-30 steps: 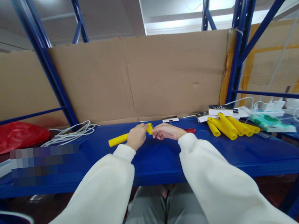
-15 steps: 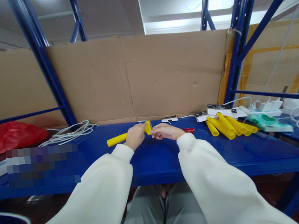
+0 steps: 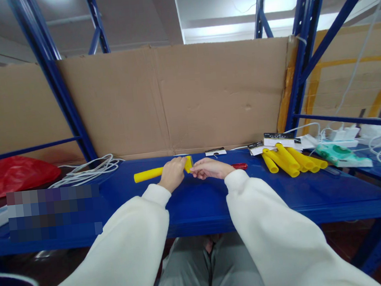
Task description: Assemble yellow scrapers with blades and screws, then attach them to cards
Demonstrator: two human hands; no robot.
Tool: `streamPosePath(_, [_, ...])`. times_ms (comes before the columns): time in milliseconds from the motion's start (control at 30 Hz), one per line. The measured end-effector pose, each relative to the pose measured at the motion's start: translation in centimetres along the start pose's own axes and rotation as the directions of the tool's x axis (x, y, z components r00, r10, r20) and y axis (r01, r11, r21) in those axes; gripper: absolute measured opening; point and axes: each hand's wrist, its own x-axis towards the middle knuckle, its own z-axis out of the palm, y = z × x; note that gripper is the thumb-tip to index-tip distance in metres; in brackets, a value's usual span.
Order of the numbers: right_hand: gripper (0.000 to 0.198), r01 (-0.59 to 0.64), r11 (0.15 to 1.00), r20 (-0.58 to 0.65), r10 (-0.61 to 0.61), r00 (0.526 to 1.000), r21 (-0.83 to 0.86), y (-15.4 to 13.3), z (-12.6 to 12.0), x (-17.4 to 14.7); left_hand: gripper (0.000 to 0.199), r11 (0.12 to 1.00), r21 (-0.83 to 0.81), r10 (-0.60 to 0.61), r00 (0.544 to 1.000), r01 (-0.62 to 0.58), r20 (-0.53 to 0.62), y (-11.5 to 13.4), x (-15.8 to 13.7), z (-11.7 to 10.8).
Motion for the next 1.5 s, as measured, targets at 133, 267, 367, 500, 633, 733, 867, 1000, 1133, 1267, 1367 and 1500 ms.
streamPosePath(133, [0.031, 0.005, 1.000, -0.006, -0.005, 1.000, -0.008, -0.2, 0.1, -0.1, 0.032, 1.000, -0.007, -0.009, 1.000, 0.009, 0.003, 0.0, 0.0, 0.0])
streamPosePath(267, [0.031, -0.023, 0.981, -0.065, 0.010, 0.998, -0.194, -0.8, -1.1, -0.2, 0.035, 0.997, -0.059, -0.047, 0.998, 0.045, -0.035, -0.1, 0.0, 0.2])
streamPosePath(367, [0.023, -0.124, 0.888, -0.373, -0.056, 0.926, -0.443, -1.0, -3.2, -0.3, 0.040, 0.984, -0.146, -0.113, 0.989, 0.099, -0.094, -0.2, 0.1, 0.3])
streamPosePath(500, [0.025, -0.527, 0.532, -0.694, -0.172, 0.699, -0.663, 0.1, -6.1, -0.7, 0.034, 0.939, -0.280, -0.234, 0.968, 0.200, -0.094, -0.4, 0.2, 0.4])
streamPosePath(633, [0.048, -0.649, 0.357, -0.709, -0.055, 0.703, -0.671, 1.7, -7.6, -0.5, 0.031, 0.921, -0.314, -0.260, 0.964, 0.230, -0.055, -0.3, 0.2, 0.4])
streamPosePath(733, [0.053, -0.625, 0.291, -0.659, -0.026, 0.751, -0.724, 2.3, -7.9, 0.4, 0.030, 0.928, -0.320, -0.214, 0.976, 0.192, -0.034, -0.2, 0.2, 0.4])
streamPosePath(867, [0.053, -0.596, 0.225, -0.614, -0.017, 0.789, -0.771, 2.5, -8.2, 1.6, 0.030, 0.934, -0.337, -0.127, 0.992, 0.115, -0.014, 0.0, 0.2, 0.6])
streamPosePath(1000, [0.051, -0.566, 0.178, -0.577, -0.012, 0.816, -0.805, 2.5, -8.8, 2.4, 0.030, 0.935, -0.344, -0.096, 0.995, 0.089, -0.003, 0.1, 0.3, 1.0])
streamPosePath(1133, [0.053, -0.539, 0.160, -0.543, 0.020, 0.839, -0.827, 2.3, -9.2, 3.3, 0.030, 0.933, -0.352, -0.089, 0.996, 0.080, -0.008, 0.1, 0.4, 1.2])
streamPosePath(1267, [0.054, -0.525, 0.144, -0.525, 0.040, 0.850, -0.839, 2.1, -9.3, 4.0, 0.030, 0.927, -0.367, -0.082, 0.997, 0.073, -0.011, 0.1, 0.4, 1.2])
streamPosePath(1367, [0.054, -0.520, 0.129, -0.520, 0.039, 0.853, -0.844, 2.1, -9.2, 4.2, 0.030, 0.928, -0.366, -0.080, 0.997, 0.072, -0.006, 0.2, 0.3, 1.1])
streamPosePath(1500, [0.049, -0.510, 0.115, -0.511, 0.025, 0.859, -0.853, 2.0, -9.1, 4.2, 0.030, 0.926, -0.369, -0.072, 0.997, 0.072, 0.015, 0.2, 0.3, 0.9])
